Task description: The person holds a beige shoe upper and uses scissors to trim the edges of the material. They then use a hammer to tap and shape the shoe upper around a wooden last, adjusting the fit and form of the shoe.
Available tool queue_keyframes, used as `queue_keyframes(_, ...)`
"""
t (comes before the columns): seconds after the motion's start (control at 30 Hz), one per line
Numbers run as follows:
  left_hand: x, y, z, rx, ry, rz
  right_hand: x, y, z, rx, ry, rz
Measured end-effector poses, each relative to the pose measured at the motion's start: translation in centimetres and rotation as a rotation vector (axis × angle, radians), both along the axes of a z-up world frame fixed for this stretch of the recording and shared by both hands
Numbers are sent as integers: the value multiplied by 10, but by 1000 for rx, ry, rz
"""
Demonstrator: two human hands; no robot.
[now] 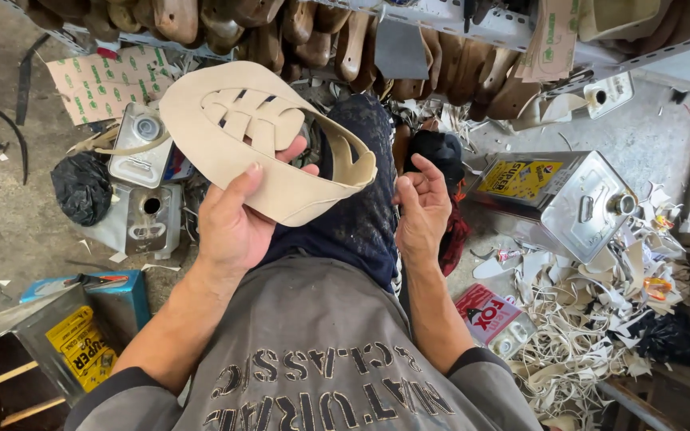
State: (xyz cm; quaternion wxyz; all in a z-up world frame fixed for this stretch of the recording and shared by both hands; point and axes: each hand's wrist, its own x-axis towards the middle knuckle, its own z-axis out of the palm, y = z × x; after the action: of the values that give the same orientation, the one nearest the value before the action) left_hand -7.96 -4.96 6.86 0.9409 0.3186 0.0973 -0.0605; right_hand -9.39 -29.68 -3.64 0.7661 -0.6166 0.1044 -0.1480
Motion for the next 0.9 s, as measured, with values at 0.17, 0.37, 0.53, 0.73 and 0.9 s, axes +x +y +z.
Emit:
queue_keyframes(0.17, 7, 13, -5, -107, 170, 20, -5, 1, -3, -16, 14, 3)
queue_keyframes(0.37, 7, 10, 1, -159, 228, 52, -1, 11, 8, -125, -63, 151)
queue_keyframes(0.53, -7, -8, -10, -141, 243, -9, 0, 30, 38, 29, -63, 401)
queue_keyframes(0.73, -16, -23, -16, -180, 176, 7, 0, 16, 27, 18, -59, 395)
queue_keyframes(0.9, -19, -17, -11, -132, 110, 17, 4, 9, 53, -241, -91, 411)
